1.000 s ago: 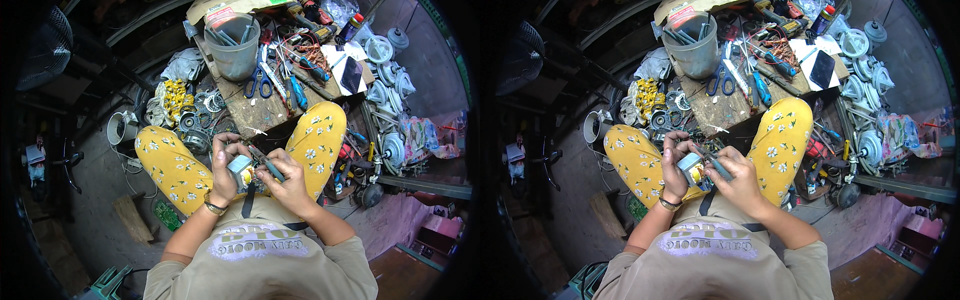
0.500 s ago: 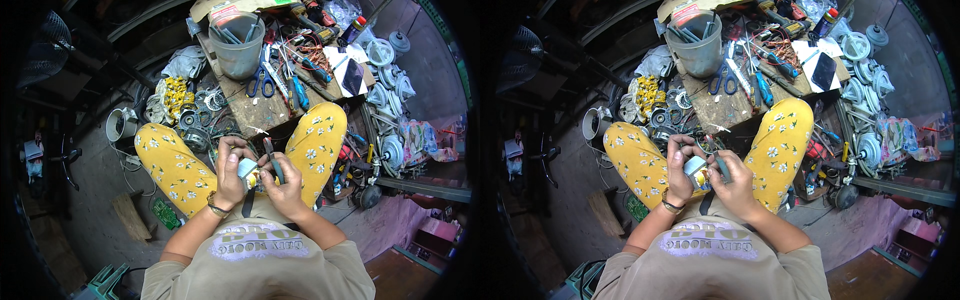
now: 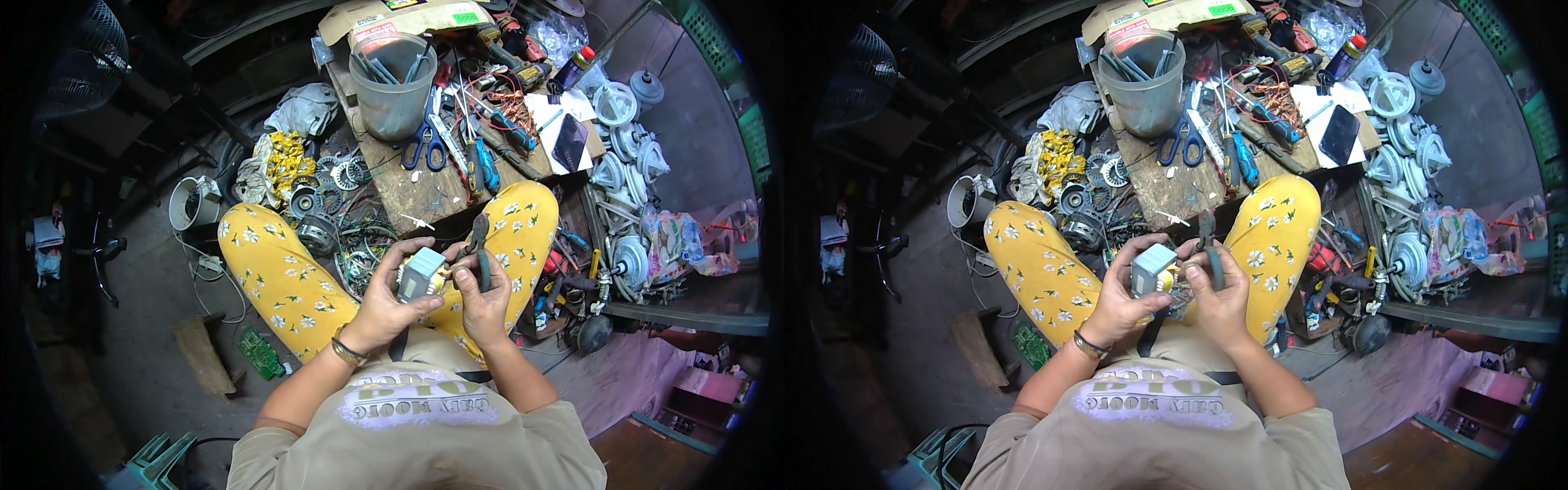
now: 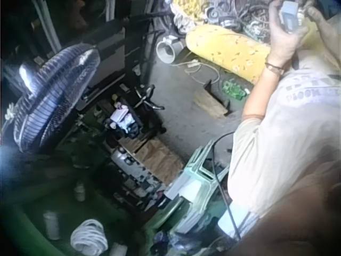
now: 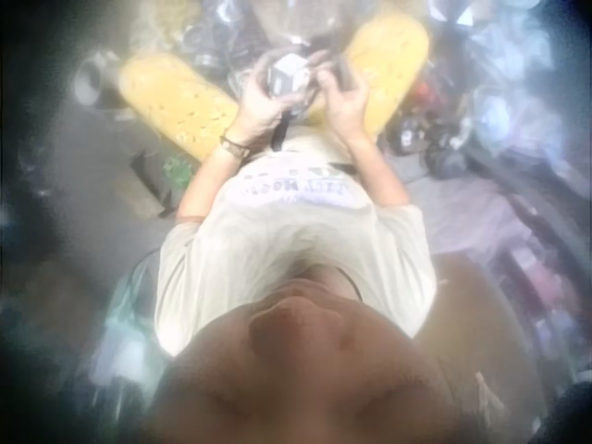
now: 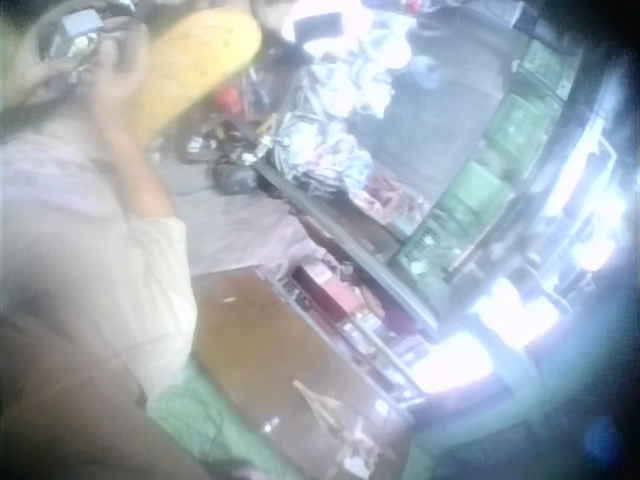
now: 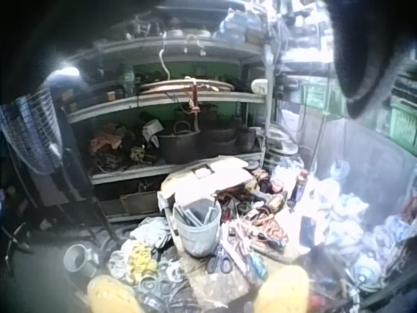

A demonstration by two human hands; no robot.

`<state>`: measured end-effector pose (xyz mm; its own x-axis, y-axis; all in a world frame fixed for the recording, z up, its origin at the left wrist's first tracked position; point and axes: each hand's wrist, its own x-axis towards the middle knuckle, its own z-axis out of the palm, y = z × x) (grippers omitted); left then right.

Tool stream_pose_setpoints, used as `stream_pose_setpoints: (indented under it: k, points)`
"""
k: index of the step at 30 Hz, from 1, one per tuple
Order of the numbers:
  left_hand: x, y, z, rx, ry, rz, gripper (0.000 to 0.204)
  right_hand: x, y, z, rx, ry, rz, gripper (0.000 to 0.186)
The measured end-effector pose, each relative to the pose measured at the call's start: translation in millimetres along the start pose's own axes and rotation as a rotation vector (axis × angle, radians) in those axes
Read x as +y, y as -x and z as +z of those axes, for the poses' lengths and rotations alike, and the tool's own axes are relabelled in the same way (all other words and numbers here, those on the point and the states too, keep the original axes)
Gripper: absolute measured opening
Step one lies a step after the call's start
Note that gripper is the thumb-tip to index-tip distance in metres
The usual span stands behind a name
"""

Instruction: The person manipulates a small transformer by hand and with a screwdriver, using pliers to pull and strip various colored wires connected to it.

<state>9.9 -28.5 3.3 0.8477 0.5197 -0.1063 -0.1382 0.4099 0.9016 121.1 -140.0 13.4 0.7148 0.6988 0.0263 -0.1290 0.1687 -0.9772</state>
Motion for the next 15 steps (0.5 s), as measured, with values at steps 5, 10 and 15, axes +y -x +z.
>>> stream_pose_setpoints:
  k: [5, 10, 15]
  points:
    - [26.3, -4.9, 15.7, -0.002, -0.729, 0.469, 0.072, 17.9, -1.8, -12.0, -0.006, -0.247, 0.06, 0.022]
    - [41.4, -6.4, 24.1, -0.014, -0.913, 0.666, 0.076, 28.4, 4.4, -16.8, -0.021, -0.328, 0.224, 0.026]
    - [32.5, -4.7, 25.5, 0.039, -0.775, 0.599, 0.077, 25.3, 1.8, -11.2, -0.051, -0.394, 0.099, 0.017]
